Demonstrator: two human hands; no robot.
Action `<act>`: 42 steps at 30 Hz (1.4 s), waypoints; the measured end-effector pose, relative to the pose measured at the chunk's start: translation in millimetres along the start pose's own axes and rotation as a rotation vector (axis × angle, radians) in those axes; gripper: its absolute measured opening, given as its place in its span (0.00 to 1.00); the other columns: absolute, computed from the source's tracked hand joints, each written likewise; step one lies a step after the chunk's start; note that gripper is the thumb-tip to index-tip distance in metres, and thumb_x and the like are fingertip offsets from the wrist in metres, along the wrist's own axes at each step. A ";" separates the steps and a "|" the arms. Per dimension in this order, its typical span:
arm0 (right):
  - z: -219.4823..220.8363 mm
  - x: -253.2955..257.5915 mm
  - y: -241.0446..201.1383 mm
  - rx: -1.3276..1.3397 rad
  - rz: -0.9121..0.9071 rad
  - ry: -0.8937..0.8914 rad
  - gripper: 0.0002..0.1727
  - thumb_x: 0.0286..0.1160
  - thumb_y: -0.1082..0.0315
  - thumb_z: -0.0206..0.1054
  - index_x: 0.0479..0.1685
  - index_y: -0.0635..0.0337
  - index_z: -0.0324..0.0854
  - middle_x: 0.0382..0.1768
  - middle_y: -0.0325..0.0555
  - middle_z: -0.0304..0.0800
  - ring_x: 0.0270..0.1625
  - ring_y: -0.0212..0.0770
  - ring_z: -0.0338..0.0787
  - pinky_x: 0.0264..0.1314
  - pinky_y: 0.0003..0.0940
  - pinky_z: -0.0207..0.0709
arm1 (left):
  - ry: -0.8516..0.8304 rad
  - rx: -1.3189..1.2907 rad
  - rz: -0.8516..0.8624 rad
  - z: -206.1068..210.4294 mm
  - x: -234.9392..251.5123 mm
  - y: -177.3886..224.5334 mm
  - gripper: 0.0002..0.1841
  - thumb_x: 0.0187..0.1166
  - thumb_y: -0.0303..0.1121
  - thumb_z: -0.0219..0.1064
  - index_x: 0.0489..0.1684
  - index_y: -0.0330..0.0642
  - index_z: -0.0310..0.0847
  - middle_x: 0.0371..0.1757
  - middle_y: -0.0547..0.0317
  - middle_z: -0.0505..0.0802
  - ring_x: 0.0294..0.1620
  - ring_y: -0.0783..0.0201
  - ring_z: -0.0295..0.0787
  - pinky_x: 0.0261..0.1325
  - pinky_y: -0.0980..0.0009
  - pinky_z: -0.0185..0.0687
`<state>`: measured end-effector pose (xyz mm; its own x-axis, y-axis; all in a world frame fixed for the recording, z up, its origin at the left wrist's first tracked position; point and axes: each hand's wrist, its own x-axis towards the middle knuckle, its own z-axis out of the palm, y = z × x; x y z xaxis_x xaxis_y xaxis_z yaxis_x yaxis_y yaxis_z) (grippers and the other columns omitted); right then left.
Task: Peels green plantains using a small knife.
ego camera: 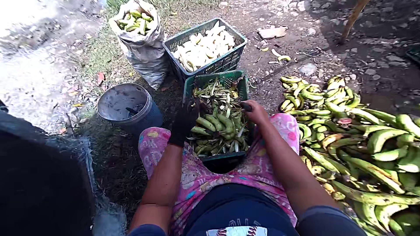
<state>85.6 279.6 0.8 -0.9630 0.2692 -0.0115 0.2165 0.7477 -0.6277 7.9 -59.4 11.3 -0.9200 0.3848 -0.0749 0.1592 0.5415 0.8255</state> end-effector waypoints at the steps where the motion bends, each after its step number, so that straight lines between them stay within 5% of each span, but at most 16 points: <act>1: -7.1 -3.7 -2.7 0.022 0.120 0.034 0.22 0.79 0.64 0.72 0.72 0.57 0.84 0.72 0.57 0.85 0.75 0.61 0.83 0.77 0.68 0.72 | -0.035 0.038 0.026 13.1 -2.1 12.0 0.26 0.87 0.51 0.59 0.82 0.57 0.69 0.61 0.43 0.89 0.53 0.45 0.88 0.53 0.38 0.82; 4: -17.8 -9.5 -4.2 0.092 0.297 0.111 0.22 0.81 0.59 0.71 0.69 0.62 0.84 0.67 0.63 0.87 0.71 0.63 0.85 0.74 0.70 0.71 | -0.171 0.305 0.136 63.5 4.5 48.6 0.34 0.85 0.58 0.58 0.87 0.53 0.66 0.73 0.45 0.85 0.71 0.45 0.83 0.70 0.38 0.77; 8: -12.2 -6.8 2.1 0.106 0.327 0.124 0.23 0.81 0.57 0.71 0.71 0.57 0.84 0.68 0.58 0.87 0.70 0.62 0.86 0.73 0.68 0.74 | -0.407 0.784 -0.001 144.0 12.7 59.6 0.49 0.67 0.80 0.54 0.68 0.41 0.82 0.80 0.38 0.78 0.83 0.36 0.68 0.76 0.31 0.64; 10: -0.2 -0.6 9.4 0.115 0.316 0.161 0.22 0.79 0.57 0.73 0.68 0.56 0.85 0.65 0.59 0.88 0.66 0.63 0.88 0.66 0.70 0.78 | -0.348 0.854 -0.102 173.5 11.7 54.3 0.54 0.60 0.80 0.60 0.70 0.34 0.80 0.80 0.34 0.76 0.81 0.35 0.70 0.76 0.33 0.66; 13: 3.0 9.5 9.5 0.155 0.335 0.138 0.23 0.79 0.57 0.73 0.69 0.56 0.84 0.65 0.58 0.88 0.67 0.61 0.88 0.70 0.68 0.77 | -0.278 0.806 -0.114 180.1 14.6 44.2 0.50 0.67 0.78 0.55 0.73 0.39 0.79 0.80 0.41 0.80 0.81 0.39 0.72 0.76 0.35 0.67; 15: -0.2 12.4 12.2 0.197 0.368 0.114 0.24 0.79 0.54 0.72 0.71 0.54 0.83 0.66 0.56 0.88 0.68 0.58 0.87 0.72 0.66 0.76 | -0.336 0.709 -0.080 163.8 15.6 42.8 0.46 0.70 0.78 0.53 0.75 0.48 0.79 0.78 0.49 0.83 0.81 0.44 0.73 0.77 0.36 0.67; 18: -5.7 18.1 21.0 0.298 0.405 0.177 0.25 0.80 0.53 0.70 0.71 0.56 0.84 0.65 0.57 0.89 0.69 0.57 0.87 0.75 0.63 0.75 | -0.354 0.283 -0.123 129.4 17.6 58.7 0.36 0.74 0.67 0.64 0.75 0.51 0.80 0.66 0.55 0.91 0.69 0.56 0.85 0.74 0.45 0.76; 21: -6.5 27.4 24.7 0.447 0.456 0.300 0.23 0.80 0.55 0.71 0.68 0.59 0.84 0.58 0.60 0.91 0.63 0.58 0.90 0.70 0.64 0.77 | -0.185 -0.368 -0.195 88.4 20.8 73.9 0.25 0.75 0.44 0.73 0.65 0.38 0.82 0.50 0.53 0.94 0.50 0.63 0.91 0.59 0.61 0.87; 23: -6.5 31.7 27.5 0.511 0.481 0.351 0.22 0.81 0.56 0.71 0.68 0.58 0.84 0.56 0.59 0.92 0.60 0.57 0.90 0.68 0.64 0.77 | -0.098 -0.697 -0.104 62.5 14.9 72.2 0.22 0.78 0.37 0.68 0.66 0.33 0.76 0.47 0.54 0.91 0.47 0.66 0.88 0.55 0.65 0.86; 27: -6.1 29.2 31.9 0.554 0.465 0.391 0.21 0.79 0.57 0.73 0.64 0.61 0.85 0.53 0.61 0.92 0.57 0.57 0.91 0.66 0.63 0.78 | -0.003 -0.781 -0.050 38.2 0.8 40.5 0.37 0.69 0.57 0.76 0.68 0.35 0.75 0.48 0.56 0.90 0.47 0.66 0.89 0.52 0.63 0.88; 30: -2.1 26.4 35.1 0.529 0.478 0.326 0.22 0.80 0.55 0.72 0.66 0.58 0.85 0.55 0.60 0.92 0.60 0.58 0.90 0.67 0.64 0.77 | 0.181 -0.622 -0.115 44.2 -2.4 22.5 0.29 0.72 0.42 0.72 0.67 0.30 0.76 0.47 0.50 0.92 0.45 0.62 0.91 0.53 0.62 0.89; 32: 1.7 27.2 36.6 0.517 0.482 0.294 0.23 0.80 0.54 0.72 0.68 0.56 0.85 0.55 0.60 0.93 0.61 0.59 0.90 0.68 0.66 0.76 | 0.267 -0.972 0.056 50.7 5.2 22.5 0.20 0.79 0.46 0.65 0.60 0.40 0.78 0.39 0.59 0.90 0.38 0.68 0.88 0.46 0.68 0.87; 35: 6.8 31.7 37.5 0.491 0.491 0.266 0.23 0.79 0.53 0.73 0.67 0.55 0.86 0.55 0.59 0.93 0.61 0.58 0.90 0.69 0.65 0.77 | 0.132 -1.668 0.331 33.3 35.8 66.7 0.22 0.67 0.62 0.74 0.42 0.54 0.88 0.26 0.68 0.89 0.28 0.68 0.89 0.41 0.62 0.90; 38: 12.6 27.4 34.2 0.452 0.471 0.187 0.28 0.79 0.50 0.73 0.72 0.56 0.82 0.55 0.62 0.92 0.61 0.61 0.90 0.68 0.67 0.76 | -0.016 -1.638 0.454 10.2 51.8 89.9 0.29 0.63 0.70 0.71 0.48 0.56 0.88 0.37 0.63 0.92 0.42 0.63 0.91 0.55 0.56 0.87; 40: 13.4 22.7 30.9 0.433 0.424 0.143 0.34 0.79 0.46 0.71 0.80 0.56 0.74 0.60 0.64 0.90 0.65 0.63 0.89 0.70 0.68 0.76 | -0.070 -1.525 0.442 3.9 54.2 91.3 0.43 0.59 0.74 0.70 0.69 0.53 0.81 0.63 0.51 0.91 0.64 0.51 0.88 0.67 0.49 0.84; 42: 15.4 10.7 25.6 0.411 0.378 0.113 0.36 0.82 0.44 0.66 0.80 0.60 0.72 0.64 0.64 0.87 0.68 0.61 0.87 0.74 0.66 0.75 | -0.013 -1.326 0.362 1.7 50.2 77.5 0.50 0.63 0.75 0.67 0.80 0.47 0.69 0.70 0.47 0.87 0.67 0.50 0.86 0.67 0.50 0.84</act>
<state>78.3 292.2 -27.4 -0.8027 0.5520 -0.2255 0.4409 0.2948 -0.8478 -25.3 3.2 70.5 -0.8960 0.3615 0.2578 -0.0779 -0.6996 0.7103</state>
